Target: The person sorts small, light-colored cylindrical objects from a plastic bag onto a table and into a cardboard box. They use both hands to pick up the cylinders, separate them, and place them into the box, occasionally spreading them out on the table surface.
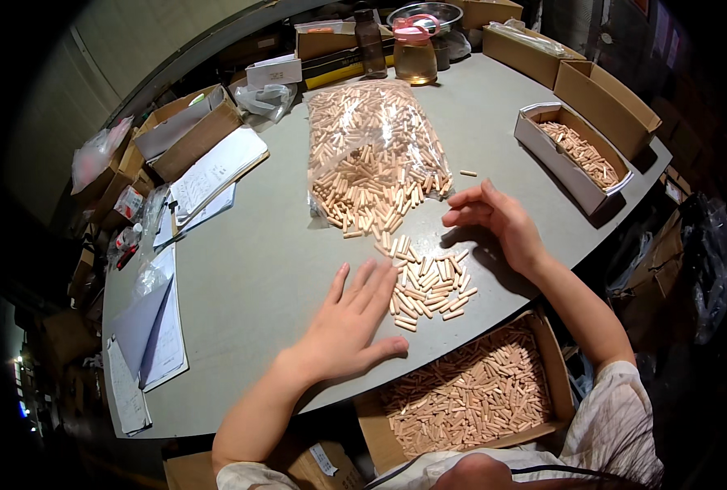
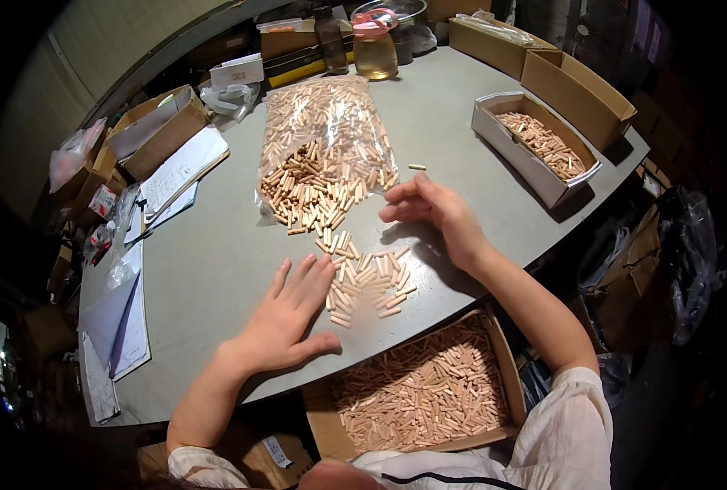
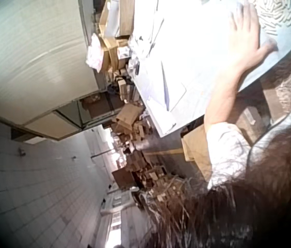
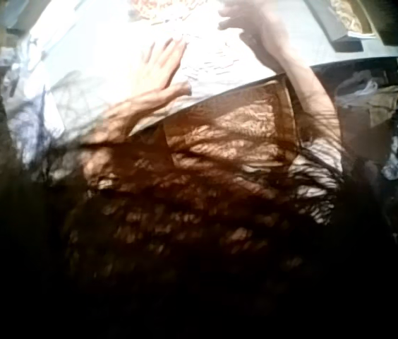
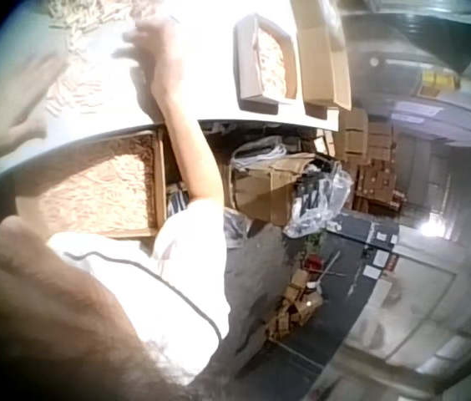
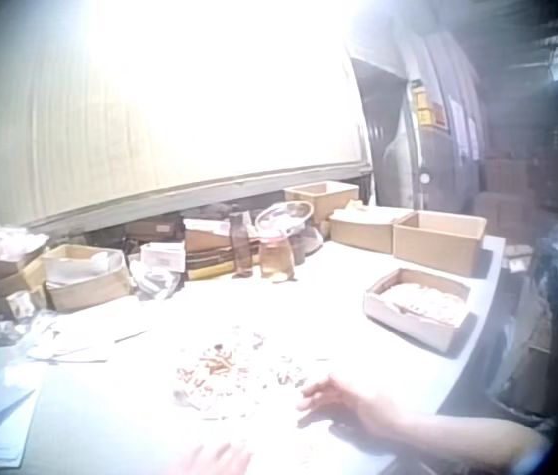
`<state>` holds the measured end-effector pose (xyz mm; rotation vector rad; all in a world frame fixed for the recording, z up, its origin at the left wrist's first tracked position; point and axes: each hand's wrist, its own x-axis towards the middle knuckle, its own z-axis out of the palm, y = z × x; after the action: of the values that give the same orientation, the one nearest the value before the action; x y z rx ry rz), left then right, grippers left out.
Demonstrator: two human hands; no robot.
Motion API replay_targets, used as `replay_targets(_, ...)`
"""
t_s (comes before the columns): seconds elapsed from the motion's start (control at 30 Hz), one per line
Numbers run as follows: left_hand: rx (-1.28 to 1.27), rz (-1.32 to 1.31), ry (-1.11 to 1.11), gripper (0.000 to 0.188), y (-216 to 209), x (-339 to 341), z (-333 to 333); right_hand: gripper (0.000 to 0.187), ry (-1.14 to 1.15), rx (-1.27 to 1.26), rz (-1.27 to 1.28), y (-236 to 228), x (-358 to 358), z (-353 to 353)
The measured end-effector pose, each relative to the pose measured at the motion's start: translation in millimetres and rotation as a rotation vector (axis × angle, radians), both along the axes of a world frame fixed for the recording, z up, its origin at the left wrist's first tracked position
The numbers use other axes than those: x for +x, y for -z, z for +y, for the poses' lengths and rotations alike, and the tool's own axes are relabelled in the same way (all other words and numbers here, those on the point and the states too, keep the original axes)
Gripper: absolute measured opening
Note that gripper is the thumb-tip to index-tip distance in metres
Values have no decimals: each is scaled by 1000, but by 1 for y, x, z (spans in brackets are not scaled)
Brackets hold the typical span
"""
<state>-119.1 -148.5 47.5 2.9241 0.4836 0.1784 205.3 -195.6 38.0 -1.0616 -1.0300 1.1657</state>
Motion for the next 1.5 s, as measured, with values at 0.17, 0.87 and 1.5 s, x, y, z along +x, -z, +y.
replay_targets(0.17, -1, 0, 8, 102, 1, 2, -10, 58, -14, 28, -71, 6, 5, 1)
replay_targets(0.87, -32, -43, -28, 99, 7, 1, -13, 27, 0, 374, -868, 24, -39, 5)
replay_targets(1.5, -19, -30, -55, 98, 11, -1, -14, 27, 283, 243, -942, -5, 81, -45)
